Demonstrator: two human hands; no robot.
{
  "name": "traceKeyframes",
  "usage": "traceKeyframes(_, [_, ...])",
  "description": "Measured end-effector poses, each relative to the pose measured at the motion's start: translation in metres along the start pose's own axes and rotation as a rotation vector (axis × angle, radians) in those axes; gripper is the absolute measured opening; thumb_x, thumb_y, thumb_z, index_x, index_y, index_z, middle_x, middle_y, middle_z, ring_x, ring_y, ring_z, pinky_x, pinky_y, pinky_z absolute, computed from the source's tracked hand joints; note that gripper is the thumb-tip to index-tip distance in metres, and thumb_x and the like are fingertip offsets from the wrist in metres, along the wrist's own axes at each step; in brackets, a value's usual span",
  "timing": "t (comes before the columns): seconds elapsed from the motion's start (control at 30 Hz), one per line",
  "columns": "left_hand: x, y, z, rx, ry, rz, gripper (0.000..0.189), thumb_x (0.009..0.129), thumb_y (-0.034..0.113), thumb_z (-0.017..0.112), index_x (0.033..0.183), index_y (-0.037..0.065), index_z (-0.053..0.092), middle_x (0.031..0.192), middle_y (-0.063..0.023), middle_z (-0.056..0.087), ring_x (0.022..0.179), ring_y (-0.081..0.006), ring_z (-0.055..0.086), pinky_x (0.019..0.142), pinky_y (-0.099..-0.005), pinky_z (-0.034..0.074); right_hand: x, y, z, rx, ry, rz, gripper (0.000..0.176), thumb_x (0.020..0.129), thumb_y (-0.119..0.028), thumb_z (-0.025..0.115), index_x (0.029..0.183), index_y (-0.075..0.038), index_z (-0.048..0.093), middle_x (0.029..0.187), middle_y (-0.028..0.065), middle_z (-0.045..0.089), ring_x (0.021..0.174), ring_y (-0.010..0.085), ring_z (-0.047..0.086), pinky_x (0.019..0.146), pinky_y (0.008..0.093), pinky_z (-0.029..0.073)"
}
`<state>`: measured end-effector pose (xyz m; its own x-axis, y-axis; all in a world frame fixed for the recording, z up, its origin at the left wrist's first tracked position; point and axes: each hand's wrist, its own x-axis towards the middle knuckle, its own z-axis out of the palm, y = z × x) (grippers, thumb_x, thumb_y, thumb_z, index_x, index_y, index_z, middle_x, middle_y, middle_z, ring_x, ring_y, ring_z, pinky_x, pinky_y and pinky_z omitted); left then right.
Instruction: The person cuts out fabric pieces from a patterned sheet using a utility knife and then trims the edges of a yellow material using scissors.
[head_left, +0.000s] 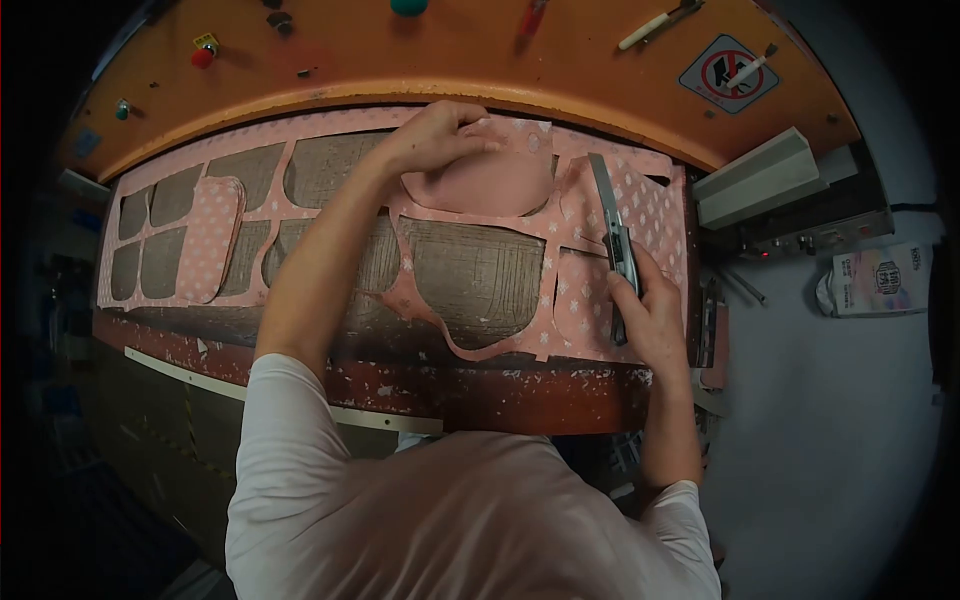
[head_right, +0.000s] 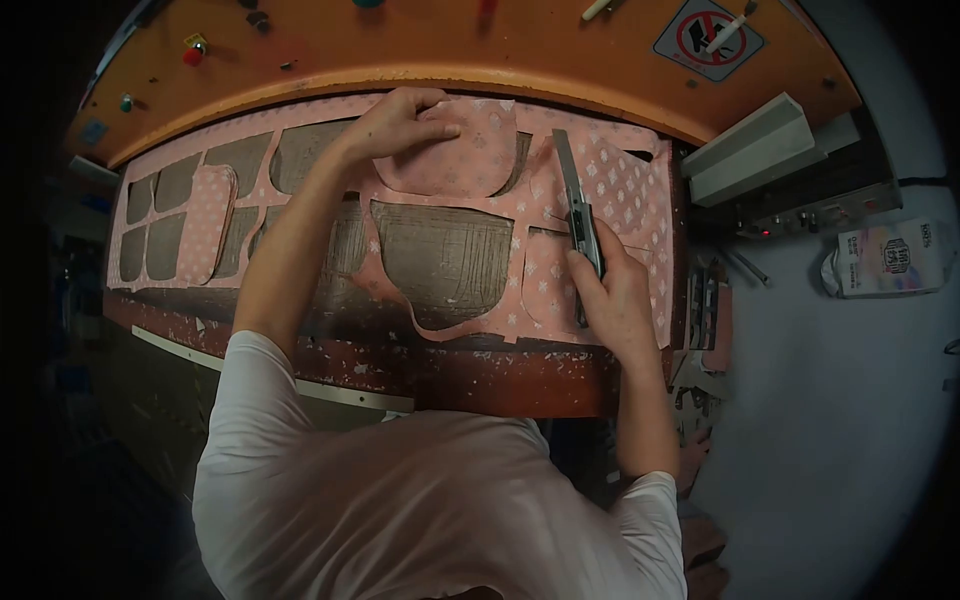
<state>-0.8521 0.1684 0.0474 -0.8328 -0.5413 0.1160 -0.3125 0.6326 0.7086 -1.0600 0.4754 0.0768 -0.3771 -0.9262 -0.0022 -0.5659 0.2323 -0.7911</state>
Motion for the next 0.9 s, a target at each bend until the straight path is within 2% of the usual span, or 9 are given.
traceKeyframes(0.03, [-0.006, 0.001, -0.005, -0.025, 0.012, -0.010, 0.034, 0.091, 0.029, 0.075, 0.083, 0.000, 0.057, 0.069, 0.0027, 0.044, 0.070, -0.0079, 0.041, 0.062, -0.0312, 0.040, 0.003, -0.004, 0.004, 0.042, 0.015, 0.002, 0.044, 0.095, -0.017, 0.062, 0.135, 0.001, 0.057, 0.075, 0.0064, 0.059, 0.069, 0.0119, 0.055, 0.065, 0.0290, 0.047])
traceKeyframes(0.17, [-0.007, -0.004, -0.007, -0.174, 0.011, 0.041, 0.029, 0.093, 0.028, 0.074, 0.093, 0.000, 0.066, 0.076, 0.0051, 0.053, 0.075, -0.0065, 0.045, 0.066, -0.0280, 0.042, 0.008, -0.009, 0.018, 0.239, 0.042, 0.013, 0.042, 0.096, -0.013, 0.061, 0.135, 0.003, 0.056, 0.077, 0.0011, 0.060, 0.069, 0.0084, 0.054, 0.064, 0.0256, 0.046])
traceKeyframes(0.27, [-0.003, -0.005, -0.009, -0.141, -0.046, 0.057, 0.028, 0.093, 0.027, 0.074, 0.093, 0.000, 0.066, 0.075, 0.0053, 0.054, 0.075, -0.0061, 0.046, 0.066, -0.0279, 0.042, -0.004, 0.002, 0.023, 0.366, 0.026, 0.079, 0.039, 0.098, -0.011, 0.059, 0.134, 0.003, 0.058, 0.080, -0.0013, 0.060, 0.068, 0.0052, 0.053, 0.060, 0.0225, 0.043])
traceKeyframes(0.37, [-0.004, 0.003, -0.004, -0.124, -0.025, 0.065, 0.027, 0.093, 0.026, 0.074, 0.090, 0.000, 0.066, 0.073, 0.0055, 0.053, 0.073, -0.0059, 0.045, 0.064, -0.0277, 0.042, -0.011, 0.005, 0.025, 0.490, -0.126, 0.248, 0.036, 0.099, -0.012, 0.056, 0.132, 0.001, 0.059, 0.079, -0.0005, 0.061, 0.066, 0.0059, 0.054, 0.058, 0.0230, 0.044])
traceKeyframes(0.5, [-0.003, -0.001, -0.003, -0.204, -0.013, 0.114, 0.031, 0.093, 0.025, 0.074, 0.080, 0.002, 0.059, 0.070, 0.0073, 0.045, 0.069, -0.0039, 0.040, 0.061, -0.0255, 0.038, -0.010, -0.010, 0.042, 0.581, -0.193, 0.345, 0.026, 0.099, -0.013, 0.053, 0.119, 0.002, 0.063, 0.076, 0.0011, 0.062, 0.066, 0.0076, 0.056, 0.058, 0.0240, 0.046])
traceKeyframes(0.6, [-0.007, 0.009, -0.019, -0.236, -0.083, 0.063, 0.032, 0.093, 0.025, 0.074, 0.077, 0.003, 0.056, 0.069, 0.0083, 0.041, 0.068, -0.0032, 0.037, 0.059, -0.0253, 0.035, -0.008, -0.014, 0.056, 0.474, -0.248, 0.357, 0.025, 0.098, -0.015, 0.055, 0.111, 0.003, 0.065, 0.079, 0.0016, 0.064, 0.068, 0.0091, 0.057, 0.062, 0.0267, 0.048])
traceKeyframes(0.7, [-0.007, -0.002, -0.016, -0.337, -0.065, 0.163, 0.036, 0.093, 0.024, 0.074, 0.074, 0.005, 0.051, 0.068, 0.0085, 0.037, 0.067, -0.0034, 0.034, 0.058, -0.0259, 0.032, -0.010, -0.019, 0.067, 0.441, -0.255, 0.311, 0.035, 0.099, -0.014, 0.053, 0.129, 0.003, 0.060, 0.077, 0.0004, 0.062, 0.066, 0.0073, 0.056, 0.060, 0.0235, 0.046])
traceKeyframes(0.83, [-0.012, -0.012, -0.023, -0.363, -0.106, 0.242, 0.044, 0.093, 0.024, 0.075, 0.071, 0.007, 0.039, 0.069, 0.0085, 0.031, 0.066, -0.0043, 0.030, 0.057, -0.0270, 0.031, -0.010, -0.036, 0.070, 0.501, -0.266, 0.391, 0.025, 0.100, -0.015, 0.052, 0.115, 0.001, 0.062, 0.077, 0.0014, 0.061, 0.068, 0.0092, 0.055, 0.064, 0.0249, 0.047])
traceKeyframes(0.9, [-0.012, -0.018, -0.028, -0.354, -0.128, 0.278, 0.040, 0.093, 0.024, 0.075, 0.072, 0.006, 0.045, 0.069, 0.0086, 0.035, 0.067, -0.0040, 0.033, 0.058, -0.0264, 0.033, -0.009, -0.046, 0.074, 0.466, -0.256, 0.415, 0.026, 0.099, -0.014, 0.052, 0.115, 0.002, 0.063, 0.079, 0.0020, 0.062, 0.070, 0.0094, 0.056, 0.065, 0.0257, 0.047])
